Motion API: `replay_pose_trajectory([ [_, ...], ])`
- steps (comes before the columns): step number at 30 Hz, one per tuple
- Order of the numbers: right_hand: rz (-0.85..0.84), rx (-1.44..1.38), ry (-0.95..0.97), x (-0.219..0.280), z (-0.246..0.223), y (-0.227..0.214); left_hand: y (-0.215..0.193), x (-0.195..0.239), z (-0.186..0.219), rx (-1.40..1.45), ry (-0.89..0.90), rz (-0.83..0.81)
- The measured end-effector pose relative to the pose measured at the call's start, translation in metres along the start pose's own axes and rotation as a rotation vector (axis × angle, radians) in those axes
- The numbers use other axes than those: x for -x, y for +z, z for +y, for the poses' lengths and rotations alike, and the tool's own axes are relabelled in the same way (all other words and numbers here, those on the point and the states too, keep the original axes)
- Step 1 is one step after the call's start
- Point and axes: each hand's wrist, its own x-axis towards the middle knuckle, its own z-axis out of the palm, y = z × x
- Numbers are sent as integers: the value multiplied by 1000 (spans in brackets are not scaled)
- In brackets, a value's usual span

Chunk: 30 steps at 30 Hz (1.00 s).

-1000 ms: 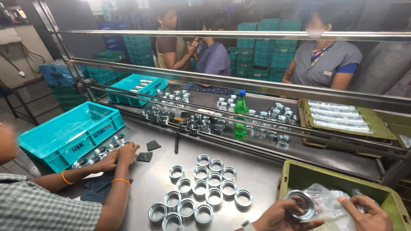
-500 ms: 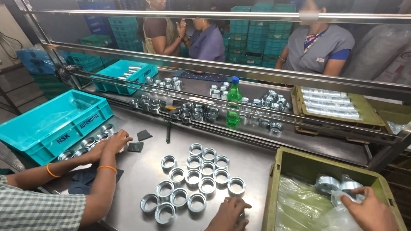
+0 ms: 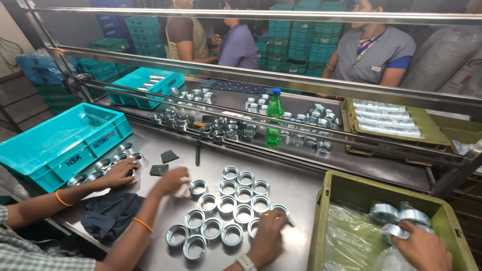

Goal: The person places metal rings into plastic bags and then stacks the bags into a crate.

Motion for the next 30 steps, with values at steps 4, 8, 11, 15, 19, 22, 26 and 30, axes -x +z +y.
replay_pose_trajectory([
  [4, -21, -248, -229, -9, -6, 3, -2, -45, 79, 548, -8, 3],
  [8, -281, -1206, -618, -8, 1, 20, 67, -82, 96, 711, -158, -243],
  [11, -202, -1097, -601, 21, -12, -13, 125, -97, 86, 1209, -469, -547],
  [15, -107, -553, -367, 41, -20, -37, 156, -95, 62, 1504, -551, -585],
  [19, -24, -328, -468, 40, -24, -29, 160, -91, 54, 1574, -644, -571],
  [22, -74, -367, -483, 61, -33, -45, 185, -91, 32, 1522, -733, -591],
  [26, -60, -117, -455, 95, -53, -70, 195, -93, 26, 1557, -811, -563],
  [30, 75, -160, -496, 107, -64, -62, 196, -92, 24, 1662, -839, -524],
])
